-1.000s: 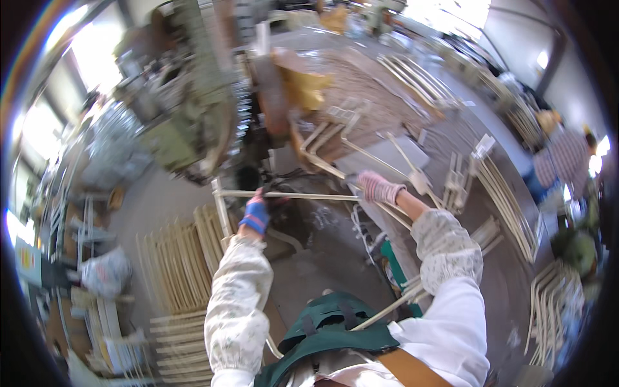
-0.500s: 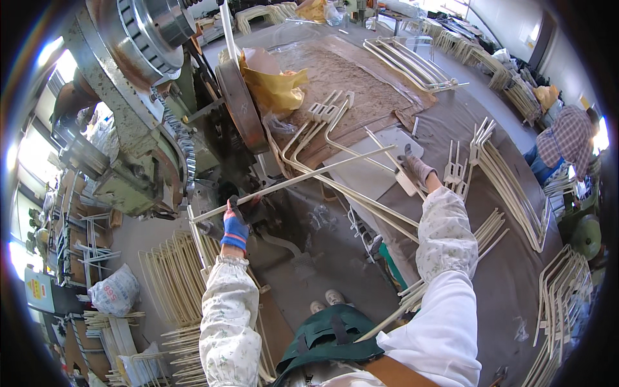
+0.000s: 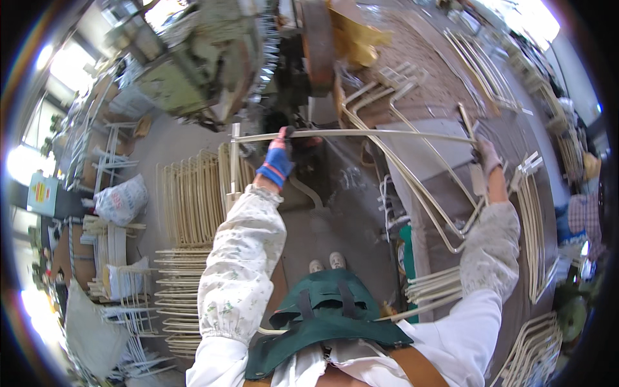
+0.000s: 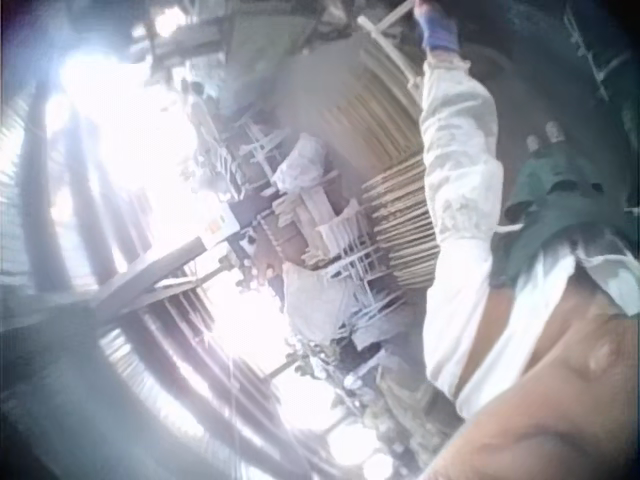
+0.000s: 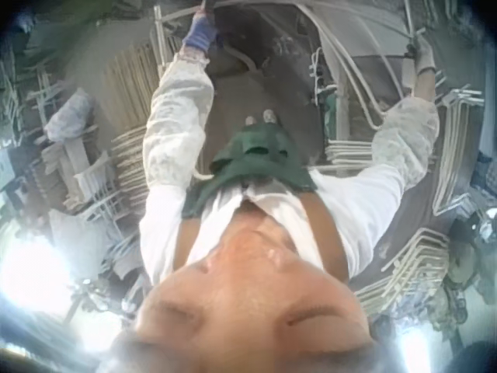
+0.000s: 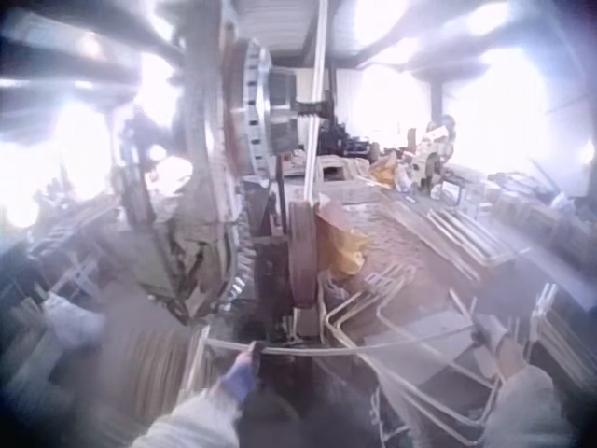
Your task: The person uses a hydraulic press to attach plastic feet to metal chair frames. They repeatedly position frames under the press, activate the machine, and stack the finished frames. Later, they gather and bundle wooden dowels from a pile on the floor.
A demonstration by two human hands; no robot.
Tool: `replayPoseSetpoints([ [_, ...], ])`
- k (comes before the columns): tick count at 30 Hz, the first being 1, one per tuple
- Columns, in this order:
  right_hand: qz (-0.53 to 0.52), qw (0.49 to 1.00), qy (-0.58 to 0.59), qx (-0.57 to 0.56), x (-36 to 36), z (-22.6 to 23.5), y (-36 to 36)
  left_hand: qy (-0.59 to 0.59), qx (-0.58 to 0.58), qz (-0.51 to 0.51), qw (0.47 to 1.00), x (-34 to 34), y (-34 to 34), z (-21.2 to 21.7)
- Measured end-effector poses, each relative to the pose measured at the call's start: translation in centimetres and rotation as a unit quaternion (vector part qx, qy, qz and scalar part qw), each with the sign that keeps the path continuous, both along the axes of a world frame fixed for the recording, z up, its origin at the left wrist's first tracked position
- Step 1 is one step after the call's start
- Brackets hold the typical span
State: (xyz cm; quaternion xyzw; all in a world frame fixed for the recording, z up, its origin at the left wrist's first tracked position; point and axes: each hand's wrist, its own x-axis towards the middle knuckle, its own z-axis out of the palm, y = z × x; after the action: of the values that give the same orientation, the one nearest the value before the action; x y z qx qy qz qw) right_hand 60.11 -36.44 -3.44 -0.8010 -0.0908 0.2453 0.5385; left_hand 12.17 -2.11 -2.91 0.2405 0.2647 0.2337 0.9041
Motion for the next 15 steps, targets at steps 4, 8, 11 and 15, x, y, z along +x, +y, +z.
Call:
replayPoseSetpoints([
  [4,0.029,0.967,-0.208,-0.141,1.7,4.2,1.4,0.034,0.086,0.019,0.996,0.2,-0.4,0.8],
  [8,0.060,0.768,-0.572,-0.281,9.8,4.2,0.2,-0.049,0.050,-0.122,0.990,-3.3,0.2,3.3],
  [11,0.027,0.805,-0.538,-0.250,10.7,4.0,-4.5,-0.016,0.219,-0.155,0.963,-10.5,-1.6,9.3],
  [15,-0.032,0.871,-0.390,-0.298,11.7,7.2,-4.8,0.164,0.348,0.056,0.921,-25.7,-4.8,5.4],
])
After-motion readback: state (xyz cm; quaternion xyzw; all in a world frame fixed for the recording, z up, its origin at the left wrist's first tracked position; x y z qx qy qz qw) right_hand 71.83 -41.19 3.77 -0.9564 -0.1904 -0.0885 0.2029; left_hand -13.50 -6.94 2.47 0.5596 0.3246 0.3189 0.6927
